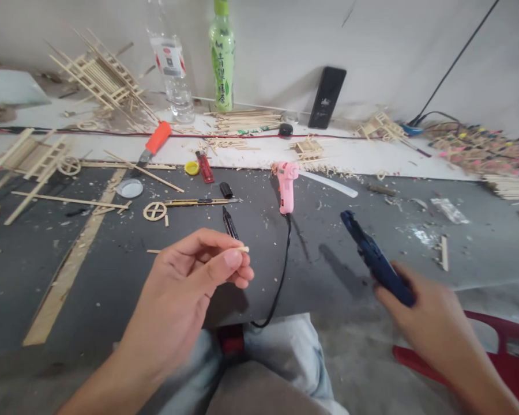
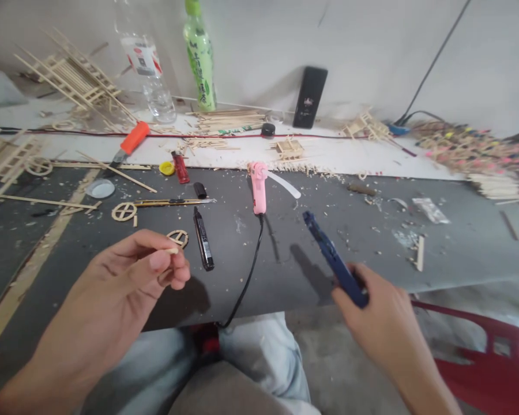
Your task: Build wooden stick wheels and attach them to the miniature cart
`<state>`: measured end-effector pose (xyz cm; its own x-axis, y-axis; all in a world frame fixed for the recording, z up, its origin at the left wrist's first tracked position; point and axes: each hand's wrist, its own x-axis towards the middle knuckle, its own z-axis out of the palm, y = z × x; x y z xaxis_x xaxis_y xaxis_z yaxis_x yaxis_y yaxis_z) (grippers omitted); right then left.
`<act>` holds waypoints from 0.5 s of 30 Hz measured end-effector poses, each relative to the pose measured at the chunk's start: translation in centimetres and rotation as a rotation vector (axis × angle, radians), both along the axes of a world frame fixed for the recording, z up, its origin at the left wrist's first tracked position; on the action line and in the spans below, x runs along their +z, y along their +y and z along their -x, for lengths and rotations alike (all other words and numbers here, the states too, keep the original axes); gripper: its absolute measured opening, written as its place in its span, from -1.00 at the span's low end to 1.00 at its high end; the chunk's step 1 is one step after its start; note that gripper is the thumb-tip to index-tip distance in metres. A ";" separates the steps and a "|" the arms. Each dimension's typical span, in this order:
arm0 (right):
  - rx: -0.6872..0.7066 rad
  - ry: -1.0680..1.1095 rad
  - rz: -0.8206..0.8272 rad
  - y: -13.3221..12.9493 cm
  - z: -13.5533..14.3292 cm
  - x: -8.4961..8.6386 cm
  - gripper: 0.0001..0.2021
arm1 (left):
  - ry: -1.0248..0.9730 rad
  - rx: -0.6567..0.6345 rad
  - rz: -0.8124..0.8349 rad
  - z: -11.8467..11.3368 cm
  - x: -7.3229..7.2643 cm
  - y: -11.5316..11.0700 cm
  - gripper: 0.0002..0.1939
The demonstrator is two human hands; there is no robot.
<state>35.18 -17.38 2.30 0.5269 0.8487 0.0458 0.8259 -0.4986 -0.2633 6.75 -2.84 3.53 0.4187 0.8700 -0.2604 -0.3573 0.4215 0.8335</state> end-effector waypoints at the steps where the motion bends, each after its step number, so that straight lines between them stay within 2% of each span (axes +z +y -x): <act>1: 0.077 0.162 -0.062 -0.6 1.4 0.4 -0.90 | -0.012 0.020 0.002 -0.3 -0.1 -0.5 -0.89; 3: 0.203 0.430 -0.115 -1.1 4.3 1.4 -0.86 | -0.006 0.055 -0.020 -0.8 -0.2 -1.4 -0.88; 6: 0.273 0.645 -0.132 -0.5 8.2 2.5 -0.84 | 0.102 0.162 -0.106 -1.1 0.0 -2.7 -0.89; 9: 0.308 0.704 -0.118 0.5 10.3 2.9 -0.87 | 0.232 0.280 -0.244 -1.3 0.4 -3.6 -0.89; 11: 0.321 0.709 -0.119 0.7 10.9 3.0 -0.85 | 0.280 0.304 -0.319 -1.5 0.7 -4.0 -0.85; 15: 0.346 0.779 -0.158 0.6 11.6 3.2 -0.86 | 0.346 0.344 -0.361 -2.1 0.8 -4.4 -0.79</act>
